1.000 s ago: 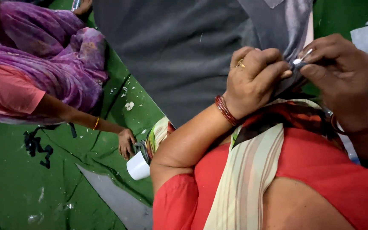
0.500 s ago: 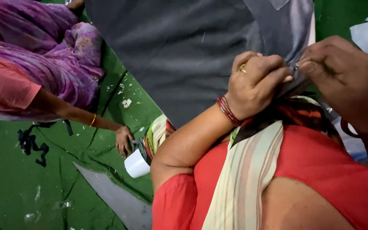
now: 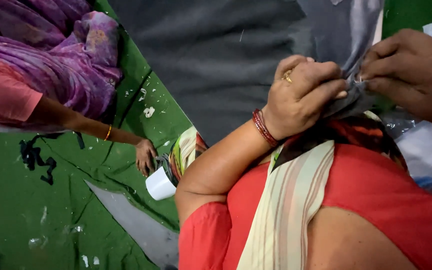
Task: The recorder is putting a grey fabric cover onto a rectangular piece of foam padding.
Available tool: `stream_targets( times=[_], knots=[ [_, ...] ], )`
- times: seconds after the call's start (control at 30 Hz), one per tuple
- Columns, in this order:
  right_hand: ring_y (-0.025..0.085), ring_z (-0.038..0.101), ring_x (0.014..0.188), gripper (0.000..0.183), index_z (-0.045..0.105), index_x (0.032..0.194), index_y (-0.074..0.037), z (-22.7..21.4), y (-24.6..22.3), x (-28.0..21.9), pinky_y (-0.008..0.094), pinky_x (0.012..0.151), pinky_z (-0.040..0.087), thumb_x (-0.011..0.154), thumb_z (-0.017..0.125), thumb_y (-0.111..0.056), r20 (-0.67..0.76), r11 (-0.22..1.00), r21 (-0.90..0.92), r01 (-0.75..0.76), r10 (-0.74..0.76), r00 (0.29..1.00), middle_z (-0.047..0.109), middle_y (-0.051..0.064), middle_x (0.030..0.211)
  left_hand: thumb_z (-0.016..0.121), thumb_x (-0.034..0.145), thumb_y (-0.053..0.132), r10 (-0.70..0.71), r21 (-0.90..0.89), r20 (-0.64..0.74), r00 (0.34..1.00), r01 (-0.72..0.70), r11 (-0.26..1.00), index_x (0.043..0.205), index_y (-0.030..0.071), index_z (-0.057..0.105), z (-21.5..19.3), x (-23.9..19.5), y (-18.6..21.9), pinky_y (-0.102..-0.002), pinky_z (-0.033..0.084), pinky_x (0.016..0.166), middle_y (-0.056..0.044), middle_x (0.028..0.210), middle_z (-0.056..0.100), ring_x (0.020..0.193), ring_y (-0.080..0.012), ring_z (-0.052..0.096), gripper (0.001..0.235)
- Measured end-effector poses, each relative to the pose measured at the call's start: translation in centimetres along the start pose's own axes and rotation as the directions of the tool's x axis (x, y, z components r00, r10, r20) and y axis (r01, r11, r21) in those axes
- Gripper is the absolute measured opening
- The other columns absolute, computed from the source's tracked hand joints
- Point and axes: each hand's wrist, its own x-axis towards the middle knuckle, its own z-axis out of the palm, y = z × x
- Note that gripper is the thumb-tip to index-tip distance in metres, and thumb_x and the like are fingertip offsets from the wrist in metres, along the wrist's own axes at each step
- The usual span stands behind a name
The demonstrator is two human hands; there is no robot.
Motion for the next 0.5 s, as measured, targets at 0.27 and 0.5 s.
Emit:
stream_targets(
  times=[0.27,0.5],
  knots=[
    [0.03,0.074,0.09,0.013,0.072,0.1,-0.001,-0.5,0.1,0.0,0.04,0.081,0.058,0.088,0.073,-0.007,0.108,0.996,0.017,-0.083,0.081,0.991,0.073,0.016,0.097,0.079,0.096,0.024,-0.01,0.023,-0.003,1.0,0.01,1.0,0.114,0.013,0.07,0.2,0.2,0.3,-0.038,0.047,0.101,-0.002,0.12,0.063,0.105,-0.0202,0.064,0.023],
    [0.017,0.071,0.097,0.012,0.068,0.106,0.0,-0.5,1.3,0.2,0.031,0.088,0.056,0.095,0.069,-0.004,0.049,0.874,0.463,-0.148,0.142,0.989,0.072,0.011,0.101,0.088,0.082,0.05,-0.092,0.111,-0.069,0.993,0.099,0.989,0.114,0.01,0.067,0.2,2.0,2.1,-0.042,0.044,0.102,-0.008,0.119,0.06,0.107,-0.0255,0.063,0.056]
  ],
)
